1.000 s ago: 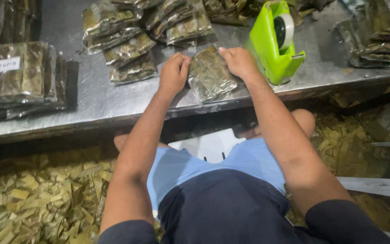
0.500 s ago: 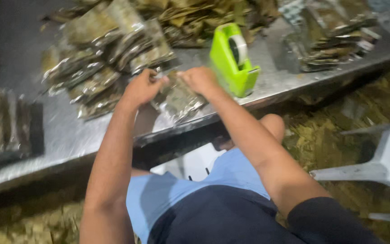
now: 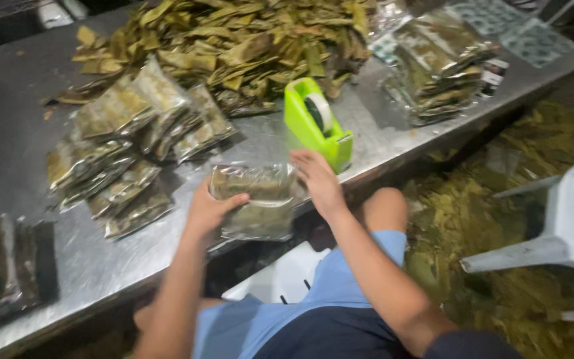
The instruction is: The person places dried leaves into clear plastic bags, folds the top, and seals each bag using a green tape dispenser. Sealed bags are stacked on the metal table.
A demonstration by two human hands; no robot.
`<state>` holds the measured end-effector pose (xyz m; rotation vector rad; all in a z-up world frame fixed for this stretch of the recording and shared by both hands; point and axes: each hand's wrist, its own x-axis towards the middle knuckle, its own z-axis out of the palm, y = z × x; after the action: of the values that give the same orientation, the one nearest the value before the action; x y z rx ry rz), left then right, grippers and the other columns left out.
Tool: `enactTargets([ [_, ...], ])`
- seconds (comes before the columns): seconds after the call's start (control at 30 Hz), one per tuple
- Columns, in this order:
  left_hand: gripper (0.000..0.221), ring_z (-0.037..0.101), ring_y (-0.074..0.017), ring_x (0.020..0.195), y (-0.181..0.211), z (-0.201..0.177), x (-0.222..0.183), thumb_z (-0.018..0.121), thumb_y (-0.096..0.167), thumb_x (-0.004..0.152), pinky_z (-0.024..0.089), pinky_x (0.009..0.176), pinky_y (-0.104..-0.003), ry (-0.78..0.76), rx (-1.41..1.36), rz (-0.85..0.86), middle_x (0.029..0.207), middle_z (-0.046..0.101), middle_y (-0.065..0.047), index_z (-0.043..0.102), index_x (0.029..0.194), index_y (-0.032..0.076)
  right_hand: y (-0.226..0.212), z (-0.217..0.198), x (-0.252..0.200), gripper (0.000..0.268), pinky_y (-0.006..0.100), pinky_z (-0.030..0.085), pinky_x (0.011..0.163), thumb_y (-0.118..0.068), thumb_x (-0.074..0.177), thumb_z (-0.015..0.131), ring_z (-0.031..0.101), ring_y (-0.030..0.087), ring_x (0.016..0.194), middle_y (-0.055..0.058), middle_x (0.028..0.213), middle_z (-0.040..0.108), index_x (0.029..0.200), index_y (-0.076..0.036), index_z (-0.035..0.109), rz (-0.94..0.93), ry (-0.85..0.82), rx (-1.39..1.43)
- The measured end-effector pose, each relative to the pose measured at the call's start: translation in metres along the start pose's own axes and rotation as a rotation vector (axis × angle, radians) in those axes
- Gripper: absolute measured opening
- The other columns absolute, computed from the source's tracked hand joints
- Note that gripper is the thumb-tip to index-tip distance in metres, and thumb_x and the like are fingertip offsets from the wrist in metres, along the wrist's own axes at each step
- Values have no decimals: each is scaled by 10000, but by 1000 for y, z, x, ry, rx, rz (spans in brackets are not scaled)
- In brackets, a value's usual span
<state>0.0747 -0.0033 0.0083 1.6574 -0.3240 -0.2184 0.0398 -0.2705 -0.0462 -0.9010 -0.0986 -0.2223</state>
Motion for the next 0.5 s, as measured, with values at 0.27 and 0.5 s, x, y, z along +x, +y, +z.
enactTargets([
  [0.27, 706, 608, -264, 1206, -10, 134, -51, 818, 112, 868, 471, 1070, -399, 428, -769, 148, 1347, 631, -142, 474, 1472, -11, 20, 2, -81, 505, 418, 510, 1055, -315, 1030, 655, 662, 267, 1182, 140, 1326, 697, 1388, 38, 607, 179, 86, -666],
  [0.5, 800, 613, -278, 1255, -7, 42, -54, 794, 280, 897, 481, 1064, -420, -380, -989, 66, 1407, 616, -163, 381, 1541, 47, -89, -31, -40, 550, 392, 551, 954, -229, 937, 674, 641, 229, 1146, 111, 1299, 655, 1413, 1, 522, 548, -298, -427],
])
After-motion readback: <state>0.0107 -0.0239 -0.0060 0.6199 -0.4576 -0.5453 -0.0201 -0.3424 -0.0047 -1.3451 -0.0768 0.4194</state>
